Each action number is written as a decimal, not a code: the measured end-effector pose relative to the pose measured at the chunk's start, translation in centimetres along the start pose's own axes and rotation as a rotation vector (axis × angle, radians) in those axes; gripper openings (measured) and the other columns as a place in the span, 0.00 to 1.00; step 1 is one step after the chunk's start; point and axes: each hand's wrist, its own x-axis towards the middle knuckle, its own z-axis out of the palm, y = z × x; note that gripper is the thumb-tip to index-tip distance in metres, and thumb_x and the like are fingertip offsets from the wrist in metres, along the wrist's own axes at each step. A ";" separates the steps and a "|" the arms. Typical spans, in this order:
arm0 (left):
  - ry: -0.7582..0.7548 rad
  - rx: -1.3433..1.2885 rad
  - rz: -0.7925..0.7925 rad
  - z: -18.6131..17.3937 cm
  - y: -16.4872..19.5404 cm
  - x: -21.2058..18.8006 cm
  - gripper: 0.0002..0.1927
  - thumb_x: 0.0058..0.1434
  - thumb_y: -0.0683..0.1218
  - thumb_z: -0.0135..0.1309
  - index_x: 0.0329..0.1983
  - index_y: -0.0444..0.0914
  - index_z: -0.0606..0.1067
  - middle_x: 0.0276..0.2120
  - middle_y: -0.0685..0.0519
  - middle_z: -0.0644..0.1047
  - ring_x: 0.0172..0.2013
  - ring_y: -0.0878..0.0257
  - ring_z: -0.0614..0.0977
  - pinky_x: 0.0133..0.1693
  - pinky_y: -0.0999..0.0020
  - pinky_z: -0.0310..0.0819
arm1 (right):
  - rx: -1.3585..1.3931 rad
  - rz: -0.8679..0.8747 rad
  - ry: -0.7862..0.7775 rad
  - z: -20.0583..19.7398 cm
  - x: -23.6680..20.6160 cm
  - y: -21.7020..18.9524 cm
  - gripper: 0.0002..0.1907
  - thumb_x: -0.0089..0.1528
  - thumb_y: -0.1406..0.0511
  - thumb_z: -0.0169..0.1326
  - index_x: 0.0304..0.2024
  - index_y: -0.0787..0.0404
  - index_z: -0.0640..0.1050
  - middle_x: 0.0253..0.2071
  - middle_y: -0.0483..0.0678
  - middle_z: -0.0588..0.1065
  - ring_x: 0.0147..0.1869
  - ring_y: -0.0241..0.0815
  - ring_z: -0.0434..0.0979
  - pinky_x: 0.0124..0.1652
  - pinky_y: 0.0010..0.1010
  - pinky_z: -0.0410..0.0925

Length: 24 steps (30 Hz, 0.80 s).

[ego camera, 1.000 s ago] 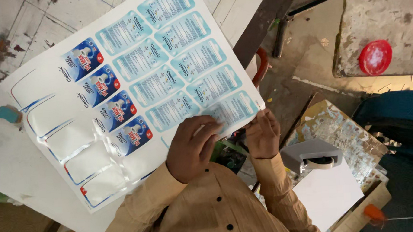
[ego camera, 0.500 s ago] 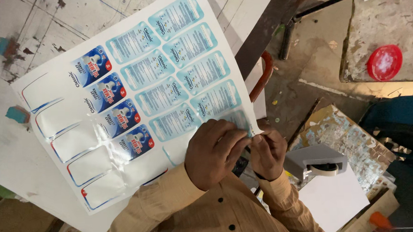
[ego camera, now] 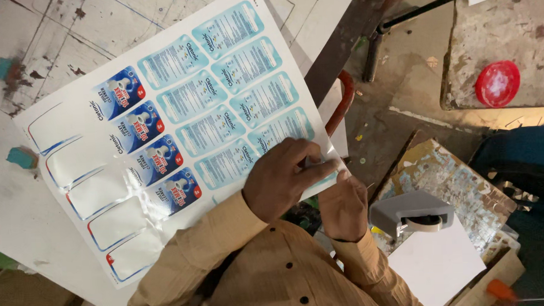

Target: The person peels individual stickers from a large printed sheet laid on a white table. They lift each sticker from the sheet and set it aside, continuing across multiple rows of identical labels.

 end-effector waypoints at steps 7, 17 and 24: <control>-0.129 0.031 0.240 -0.7 -2.3 2.3 0.09 0.59 0.42 0.60 0.43 0.40 0.78 0.42 0.56 0.71 0.42 0.60 0.76 0.45 0.64 0.75 | 0.193 0.101 0.018 -0.7 -0.8 -0.1 0.20 0.75 0.61 0.43 0.62 0.69 0.72 0.65 0.53 0.71 0.67 0.45 0.67 0.62 0.44 0.60; -0.117 0.090 0.303 0.3 -3.8 1.1 0.09 0.60 0.45 0.61 0.42 0.39 0.75 0.42 0.53 0.72 0.44 0.57 0.76 0.47 0.59 0.72 | 0.228 0.130 0.040 -2.3 0.2 0.9 0.19 0.76 0.61 0.45 0.61 0.69 0.74 0.62 0.53 0.73 0.65 0.46 0.70 0.61 0.45 0.62; -0.077 0.081 0.249 1.5 -4.4 0.2 0.12 0.59 0.40 0.61 0.46 0.41 0.77 0.45 0.54 0.75 0.46 0.58 0.77 0.49 0.61 0.73 | 0.168 0.098 0.016 -1.9 1.0 0.3 0.20 0.73 0.62 0.44 0.61 0.71 0.72 0.66 0.55 0.71 0.70 0.47 0.69 0.67 0.45 0.61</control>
